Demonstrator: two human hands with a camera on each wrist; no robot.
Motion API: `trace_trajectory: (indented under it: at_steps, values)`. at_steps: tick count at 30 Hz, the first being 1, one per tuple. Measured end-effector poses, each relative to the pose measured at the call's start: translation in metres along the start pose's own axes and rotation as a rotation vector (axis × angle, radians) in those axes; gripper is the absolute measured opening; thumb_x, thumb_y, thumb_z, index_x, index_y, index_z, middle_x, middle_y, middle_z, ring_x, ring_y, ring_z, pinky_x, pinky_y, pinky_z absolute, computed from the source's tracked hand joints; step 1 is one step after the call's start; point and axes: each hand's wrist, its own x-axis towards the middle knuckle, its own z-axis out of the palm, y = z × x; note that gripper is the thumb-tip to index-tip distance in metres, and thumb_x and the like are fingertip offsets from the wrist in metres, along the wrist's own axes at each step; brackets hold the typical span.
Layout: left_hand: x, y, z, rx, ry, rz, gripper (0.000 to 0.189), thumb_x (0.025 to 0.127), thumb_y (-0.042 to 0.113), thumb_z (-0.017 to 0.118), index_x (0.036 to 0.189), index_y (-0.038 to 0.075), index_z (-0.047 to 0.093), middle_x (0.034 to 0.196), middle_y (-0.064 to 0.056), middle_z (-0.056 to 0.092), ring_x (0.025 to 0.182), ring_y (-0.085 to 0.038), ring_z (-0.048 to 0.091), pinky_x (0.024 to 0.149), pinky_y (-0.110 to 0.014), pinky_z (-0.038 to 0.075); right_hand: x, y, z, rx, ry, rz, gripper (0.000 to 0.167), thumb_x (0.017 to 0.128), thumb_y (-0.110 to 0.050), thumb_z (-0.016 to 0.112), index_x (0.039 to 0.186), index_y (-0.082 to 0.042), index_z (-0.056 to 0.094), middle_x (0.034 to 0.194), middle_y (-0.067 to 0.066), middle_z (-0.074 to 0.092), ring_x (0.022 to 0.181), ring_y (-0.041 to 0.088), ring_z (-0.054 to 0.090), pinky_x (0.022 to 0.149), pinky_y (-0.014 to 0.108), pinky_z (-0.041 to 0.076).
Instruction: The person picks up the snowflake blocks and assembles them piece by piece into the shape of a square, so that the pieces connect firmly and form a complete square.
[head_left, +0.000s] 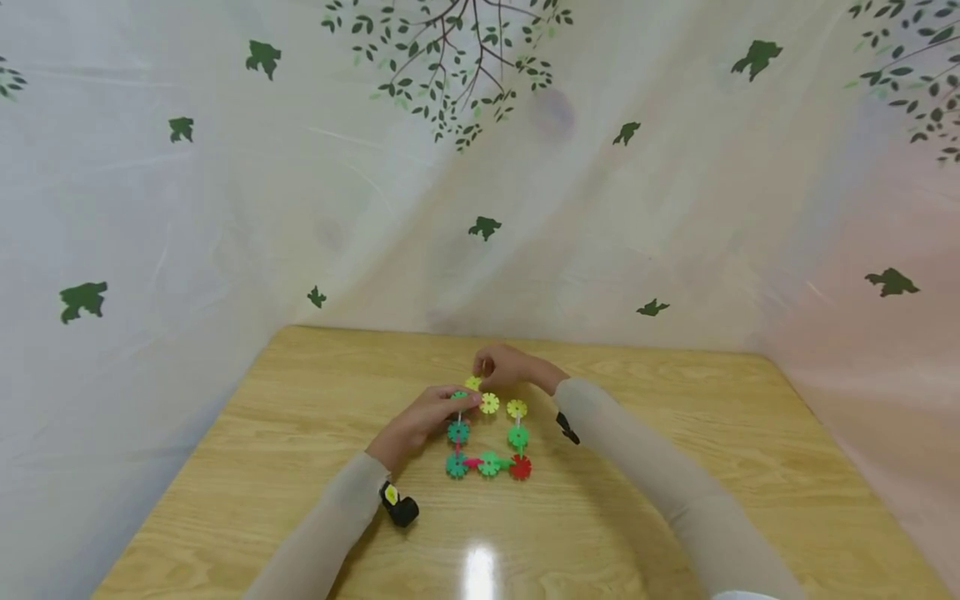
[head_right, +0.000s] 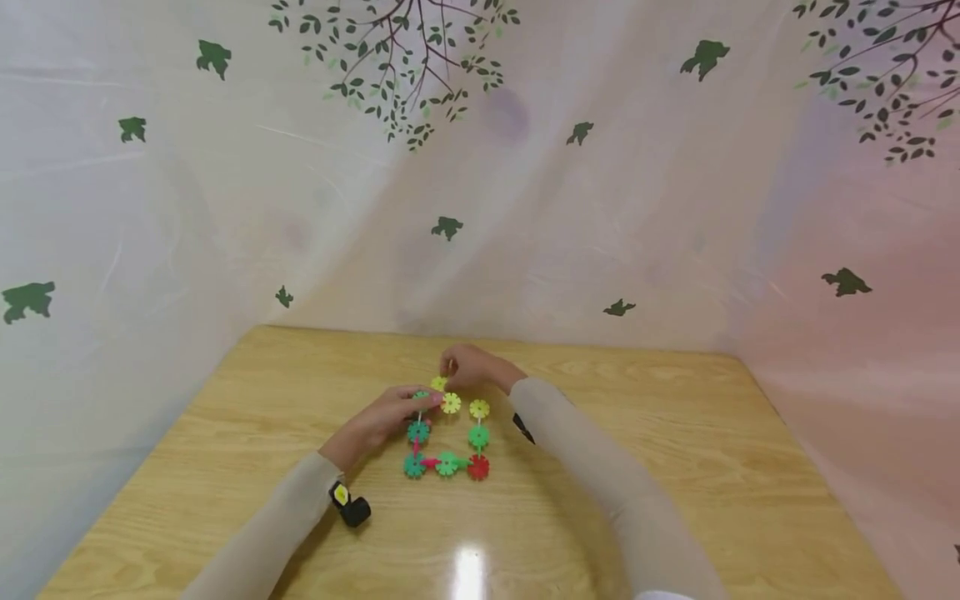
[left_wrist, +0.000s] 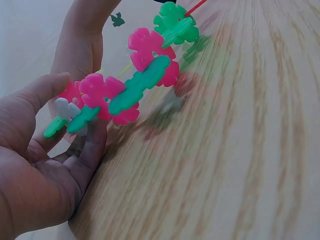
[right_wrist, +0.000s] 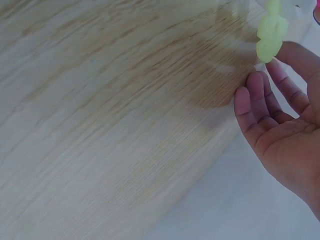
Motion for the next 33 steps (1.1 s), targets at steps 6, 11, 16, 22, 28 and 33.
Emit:
trace_trajectory:
  at_steps: [6,11,16,22,28,33]
  values:
    - [0.000,0.002,0.000,0.013,0.011,-0.012,0.027,0.097,0.031,0.071,0.107,0.006,0.076,0.093,0.002,0.070,0.080,-0.012,0.061,0.076,-0.025,0.051,-0.004,0.003,-0.002,-0.011,-0.010,0.002,0.016,0.090,-0.004,0.073,0.104,-0.001,0.068,0.100,0.011,0.067,0.084,0.013,0.058,0.075,0.025,0.052]
    - [-0.001,0.003,0.000,0.003,0.012,-0.020,0.027,0.097,0.031,0.072,0.107,0.007,0.076,0.094,0.003,0.070,0.080,-0.012,0.061,0.075,-0.024,0.050,-0.005,0.005,-0.001,-0.005,-0.025,-0.031,0.022,0.091,-0.005,0.075,0.112,-0.004,0.070,0.089,0.007,0.065,0.070,0.009,0.048,0.066,0.021,0.043]
    - [0.000,0.002,0.001,0.007,0.010,-0.023,0.028,0.097,0.032,0.072,0.108,0.006,0.075,0.093,0.003,0.070,0.079,-0.011,0.061,0.075,-0.025,0.050,-0.006,0.005,-0.001,-0.001,-0.021,-0.039,0.019,0.091,-0.005,0.075,0.108,-0.003,0.070,0.098,0.008,0.067,0.076,0.008,0.048,0.067,0.019,0.044]
    - [0.001,0.002,0.002,-0.002,0.013,-0.024,0.028,0.096,0.032,0.072,0.108,0.007,0.075,0.093,0.003,0.071,0.079,-0.012,0.062,0.076,-0.025,0.051,-0.009,0.005,-0.002,0.038,0.002,-0.045,0.021,0.090,-0.003,0.076,0.106,-0.001,0.062,0.099,0.012,0.062,0.079,0.013,0.049,0.070,0.023,0.044]
    - [0.003,0.004,0.004,-0.019,0.034,-0.024,0.026,0.096,0.031,0.073,0.109,0.008,0.075,0.097,0.001,0.070,0.080,-0.012,0.062,0.074,-0.024,0.051,-0.012,0.008,-0.002,0.100,0.052,-0.045,0.021,0.088,0.000,0.076,0.100,0.001,0.059,0.095,0.012,0.060,0.081,0.014,0.050,0.072,0.024,0.045]
    - [0.005,0.004,0.008,-0.022,0.065,-0.021,0.026,0.098,0.028,0.070,0.110,0.006,0.074,0.097,0.000,0.067,0.073,-0.010,0.060,0.065,-0.021,0.049,-0.015,0.013,0.000,0.173,0.102,-0.013,0.019,0.087,0.003,0.076,0.096,0.001,0.059,0.088,0.009,0.060,0.075,0.012,0.048,0.068,0.022,0.043]
